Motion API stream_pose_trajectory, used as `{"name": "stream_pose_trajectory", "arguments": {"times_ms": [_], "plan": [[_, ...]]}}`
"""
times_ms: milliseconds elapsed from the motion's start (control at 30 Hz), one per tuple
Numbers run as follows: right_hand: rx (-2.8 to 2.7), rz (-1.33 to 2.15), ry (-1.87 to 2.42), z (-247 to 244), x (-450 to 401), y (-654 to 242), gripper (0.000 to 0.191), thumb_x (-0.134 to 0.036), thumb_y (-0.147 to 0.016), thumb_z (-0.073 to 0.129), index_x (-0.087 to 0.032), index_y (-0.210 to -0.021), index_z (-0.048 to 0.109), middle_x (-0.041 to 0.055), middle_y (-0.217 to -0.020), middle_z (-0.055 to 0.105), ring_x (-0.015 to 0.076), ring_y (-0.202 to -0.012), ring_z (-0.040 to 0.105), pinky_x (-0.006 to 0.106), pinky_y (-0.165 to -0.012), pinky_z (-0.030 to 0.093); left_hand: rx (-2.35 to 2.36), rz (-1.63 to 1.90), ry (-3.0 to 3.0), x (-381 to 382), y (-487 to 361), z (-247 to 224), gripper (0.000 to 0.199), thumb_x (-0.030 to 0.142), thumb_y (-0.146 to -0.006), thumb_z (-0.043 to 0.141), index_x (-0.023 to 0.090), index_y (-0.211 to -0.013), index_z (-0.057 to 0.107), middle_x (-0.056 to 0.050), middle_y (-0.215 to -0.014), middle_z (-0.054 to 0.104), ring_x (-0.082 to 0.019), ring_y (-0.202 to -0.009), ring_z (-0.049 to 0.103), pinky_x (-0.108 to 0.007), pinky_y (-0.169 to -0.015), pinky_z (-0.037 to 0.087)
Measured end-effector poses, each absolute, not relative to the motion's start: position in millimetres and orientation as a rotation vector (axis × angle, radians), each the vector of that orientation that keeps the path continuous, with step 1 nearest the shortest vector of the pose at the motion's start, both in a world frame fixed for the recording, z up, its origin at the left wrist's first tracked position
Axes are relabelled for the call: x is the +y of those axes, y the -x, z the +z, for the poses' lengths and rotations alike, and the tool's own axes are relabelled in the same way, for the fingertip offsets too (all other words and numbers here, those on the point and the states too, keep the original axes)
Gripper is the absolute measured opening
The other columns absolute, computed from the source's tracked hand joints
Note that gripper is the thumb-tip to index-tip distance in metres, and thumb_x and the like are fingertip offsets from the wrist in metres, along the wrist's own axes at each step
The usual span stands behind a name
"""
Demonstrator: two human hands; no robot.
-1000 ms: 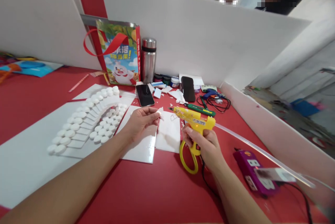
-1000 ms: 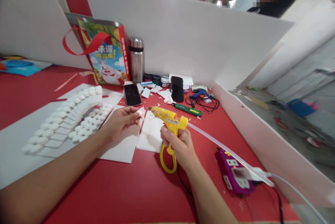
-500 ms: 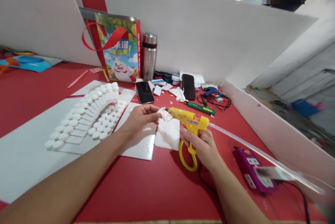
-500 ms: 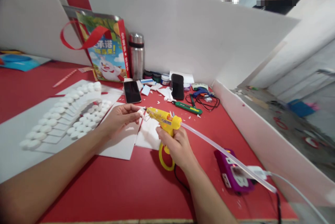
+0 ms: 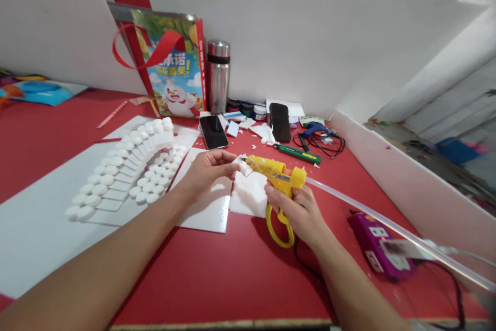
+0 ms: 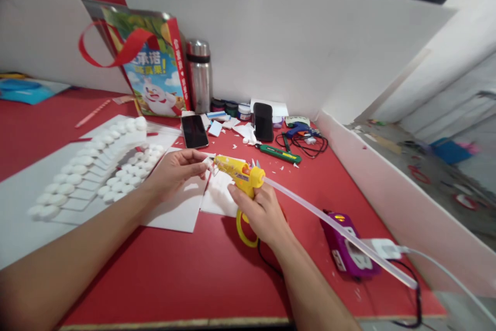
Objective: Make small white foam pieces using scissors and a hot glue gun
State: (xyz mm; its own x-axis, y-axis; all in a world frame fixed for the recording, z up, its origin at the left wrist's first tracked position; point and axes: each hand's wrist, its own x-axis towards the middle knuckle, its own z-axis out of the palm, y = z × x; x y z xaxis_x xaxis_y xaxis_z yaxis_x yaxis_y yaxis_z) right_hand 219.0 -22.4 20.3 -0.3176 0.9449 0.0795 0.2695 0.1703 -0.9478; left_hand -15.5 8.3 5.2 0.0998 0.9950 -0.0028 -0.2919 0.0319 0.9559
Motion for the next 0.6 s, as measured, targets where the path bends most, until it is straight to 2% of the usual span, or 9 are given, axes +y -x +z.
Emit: {"name": "stream_pose_trajectory", "arguments": {"times_ms": [600], "plan": [[-1.717, 1.138, 1.199, 14.5, -19.6, -221.8, 0.045, -0.048, -0.096, 0.064, -0.019, -0.066, 0.049, -0.0036, -0.062, 0.043, 0.0101, -0.057, 0.039, 0.028, -0.055, 0.030, 0.852, 1.270, -0.923, 13.7, 12.4, 1.0, 0.028, 0.027, -0.069, 0.093, 0.012, -0.084, 0.075, -0.004, -0.074, 0.075, -0.010, -0.061, 0.064, -0.025, -0.065, 0.054]]}}
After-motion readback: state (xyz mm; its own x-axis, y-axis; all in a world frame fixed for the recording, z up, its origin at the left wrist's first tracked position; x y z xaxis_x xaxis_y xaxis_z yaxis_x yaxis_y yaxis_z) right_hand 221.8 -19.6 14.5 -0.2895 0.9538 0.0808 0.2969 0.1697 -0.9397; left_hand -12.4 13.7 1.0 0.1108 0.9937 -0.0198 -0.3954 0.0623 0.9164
